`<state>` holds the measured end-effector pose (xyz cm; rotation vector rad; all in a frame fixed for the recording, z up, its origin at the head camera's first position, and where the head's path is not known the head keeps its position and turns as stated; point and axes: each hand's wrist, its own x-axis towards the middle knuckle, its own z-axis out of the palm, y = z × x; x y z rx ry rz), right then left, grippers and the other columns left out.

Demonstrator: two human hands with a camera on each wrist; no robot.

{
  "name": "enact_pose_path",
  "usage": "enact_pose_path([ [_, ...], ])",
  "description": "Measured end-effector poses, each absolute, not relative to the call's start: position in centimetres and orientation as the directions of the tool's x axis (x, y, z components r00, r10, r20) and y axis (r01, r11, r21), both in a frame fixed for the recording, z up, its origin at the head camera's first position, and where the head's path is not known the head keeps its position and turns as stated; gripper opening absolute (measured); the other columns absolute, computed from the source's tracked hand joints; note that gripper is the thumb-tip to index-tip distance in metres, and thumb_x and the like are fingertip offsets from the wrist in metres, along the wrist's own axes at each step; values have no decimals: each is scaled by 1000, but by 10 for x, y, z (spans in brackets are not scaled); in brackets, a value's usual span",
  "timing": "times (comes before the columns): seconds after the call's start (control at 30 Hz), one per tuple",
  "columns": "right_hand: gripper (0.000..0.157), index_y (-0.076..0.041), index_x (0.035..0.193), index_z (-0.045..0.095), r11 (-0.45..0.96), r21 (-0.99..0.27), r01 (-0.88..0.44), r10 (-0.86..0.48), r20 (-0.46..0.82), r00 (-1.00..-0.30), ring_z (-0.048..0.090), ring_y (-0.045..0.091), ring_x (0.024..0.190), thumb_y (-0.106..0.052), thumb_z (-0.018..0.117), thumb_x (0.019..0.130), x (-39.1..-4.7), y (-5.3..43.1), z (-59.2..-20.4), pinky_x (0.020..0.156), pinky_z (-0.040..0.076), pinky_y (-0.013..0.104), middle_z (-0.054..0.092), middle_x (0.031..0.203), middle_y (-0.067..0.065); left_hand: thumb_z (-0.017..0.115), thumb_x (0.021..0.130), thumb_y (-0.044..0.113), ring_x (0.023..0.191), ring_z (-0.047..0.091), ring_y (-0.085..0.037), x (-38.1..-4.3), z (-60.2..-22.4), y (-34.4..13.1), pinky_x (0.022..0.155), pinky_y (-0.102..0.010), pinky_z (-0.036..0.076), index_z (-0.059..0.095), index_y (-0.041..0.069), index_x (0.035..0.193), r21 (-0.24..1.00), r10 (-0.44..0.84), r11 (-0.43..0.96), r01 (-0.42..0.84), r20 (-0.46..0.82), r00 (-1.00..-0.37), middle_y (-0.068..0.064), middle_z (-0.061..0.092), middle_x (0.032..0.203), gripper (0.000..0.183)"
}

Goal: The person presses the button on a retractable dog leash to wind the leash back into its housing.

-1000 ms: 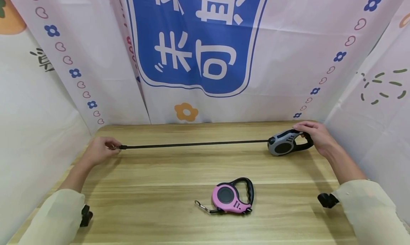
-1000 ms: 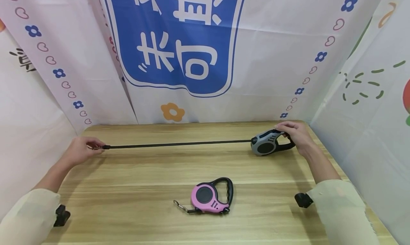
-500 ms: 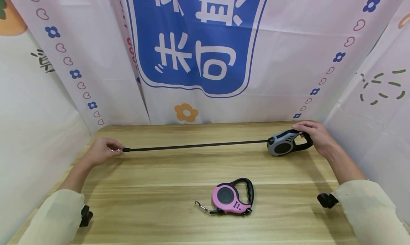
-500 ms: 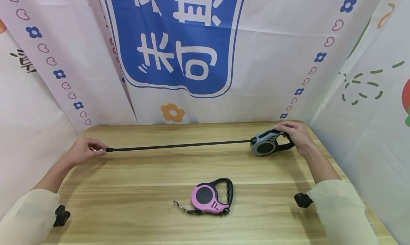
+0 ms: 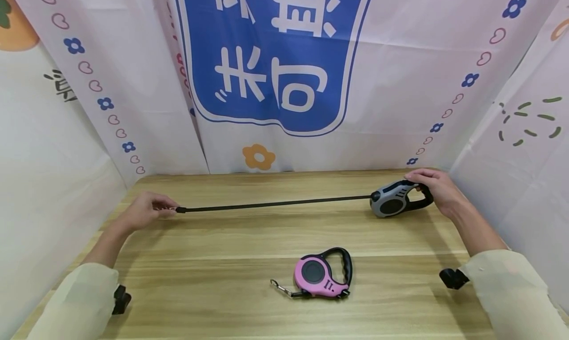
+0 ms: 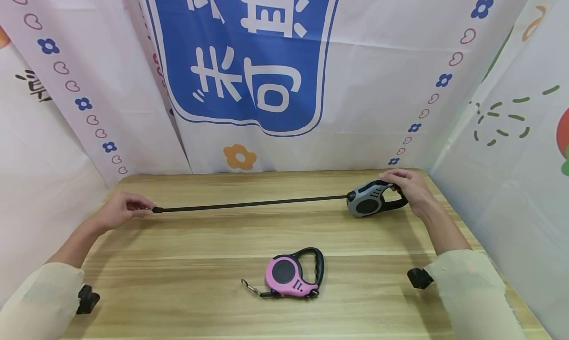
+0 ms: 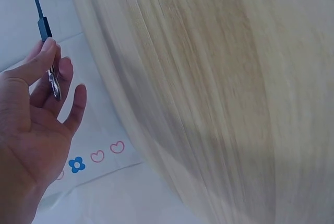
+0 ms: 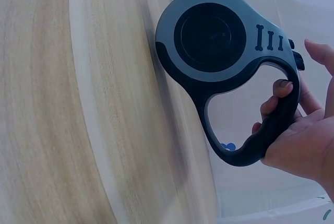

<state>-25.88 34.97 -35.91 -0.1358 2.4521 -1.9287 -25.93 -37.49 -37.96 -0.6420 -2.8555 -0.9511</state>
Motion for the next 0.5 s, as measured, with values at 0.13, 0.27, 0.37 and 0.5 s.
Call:
enact_pose_path([
  [0.13,21,-36,97,78,250,-966,-66,-83,47,-995,53,3,98,-26,61,106,-258,349,-359,84,45,19,63,104,-21,73,89,-7,75,62,-10,-259,-378,-372,64,-24,52,75,-9,102,585,352,721,373,155,-923,-17,75,93,13],
  [0.27,20,-37,97,77,261,-962,-82,-91,60,-994,53,3,99,-28,61,106,-257,349,-359,83,45,18,63,105,-21,71,88,-10,75,61,-10,-260,-377,-371,64,-26,54,74,-9,102,592,348,720,361,142,-927,-15,74,91,14],
  [0.37,20,-38,97,77,272,-959,-80,-95,56,-994,53,3,101,-29,61,106,-258,349,-359,84,45,18,62,106,-21,70,87,-12,75,60,-9,-260,-377,-370,64,-26,54,73,-10,99,593,363,712,376,148,-920,-15,73,90,13],
  [0.5,20,-39,97,76,279,-958,-71,-91,47,-995,53,2,102,-30,62,105,-259,347,-359,84,45,18,62,107,-22,69,86,-14,75,59,-7,-261,-377,-368,64,-25,54,72,-10,97,605,380,696,387,148,-913,-16,72,90,12],
])
